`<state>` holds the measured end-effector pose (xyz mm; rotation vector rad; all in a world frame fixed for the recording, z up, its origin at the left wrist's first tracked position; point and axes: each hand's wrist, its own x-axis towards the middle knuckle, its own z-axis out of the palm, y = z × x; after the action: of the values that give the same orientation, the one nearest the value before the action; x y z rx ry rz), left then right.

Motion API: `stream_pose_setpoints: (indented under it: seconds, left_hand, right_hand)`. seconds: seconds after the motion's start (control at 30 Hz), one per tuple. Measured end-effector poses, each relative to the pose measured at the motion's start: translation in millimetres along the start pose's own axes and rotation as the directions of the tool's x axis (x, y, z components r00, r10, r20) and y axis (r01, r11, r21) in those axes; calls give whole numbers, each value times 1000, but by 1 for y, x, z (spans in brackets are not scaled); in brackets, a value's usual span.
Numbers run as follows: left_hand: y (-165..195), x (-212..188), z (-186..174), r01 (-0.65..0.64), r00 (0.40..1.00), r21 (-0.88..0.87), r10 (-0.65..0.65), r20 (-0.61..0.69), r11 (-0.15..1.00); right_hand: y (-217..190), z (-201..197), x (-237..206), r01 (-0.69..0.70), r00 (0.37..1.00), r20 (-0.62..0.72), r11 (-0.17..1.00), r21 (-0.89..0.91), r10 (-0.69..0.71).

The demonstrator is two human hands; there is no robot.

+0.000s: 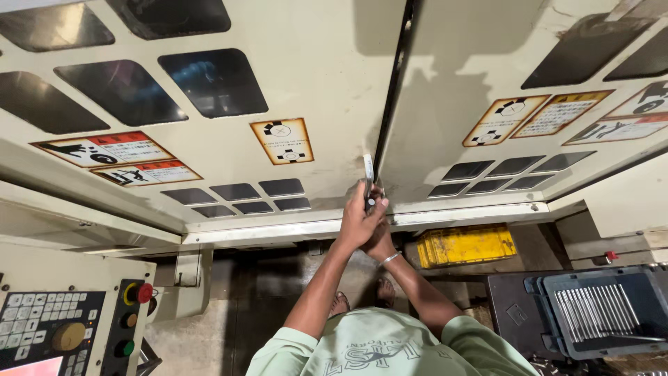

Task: The person picks up metal rods from a tray, wipes them with a cloth, and places them into a machine. The person then closes the machine door and operates the control panel.

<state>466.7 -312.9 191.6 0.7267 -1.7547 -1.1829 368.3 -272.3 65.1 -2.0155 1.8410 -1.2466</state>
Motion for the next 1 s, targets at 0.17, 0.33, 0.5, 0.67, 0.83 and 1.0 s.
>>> stream_pose_setpoints:
  seconds: [0.17, 0.33, 0.5, 0.67, 0.83, 1.0]
  left_hand:
    - [-9, 0, 4, -45, 999, -32, 44, -32, 998]
    - [-18, 0, 8, 21, 1000, -174, -24, -15, 985]
    - [-20, -1, 9, 83, 997, -236, -81, 20, 968]
    - [-17, -1, 7, 117, 993, -184, -113, 32, 976]
    - [-11, -1, 6, -34, 999, -70, 34, -1, 997]
    - [-8, -1, 4, -31, 999, -36, 32, 13, 999]
  right_hand:
    - [11, 4, -6, 40, 999, 28, 996, -74, -38]
    - [18, 7, -7, 2, 999, 34, 1000, 10, -3]
    - [18, 6, -4, 83, 994, 86, 979, -186, -68]
    - [16, 5, -4, 74, 995, 79, 985, -158, -62]
    - [13, 1, -6, -256, 947, 218, 965, 55, 238]
    - [12, 0, -8, 24, 999, 47, 998, -49, -22]
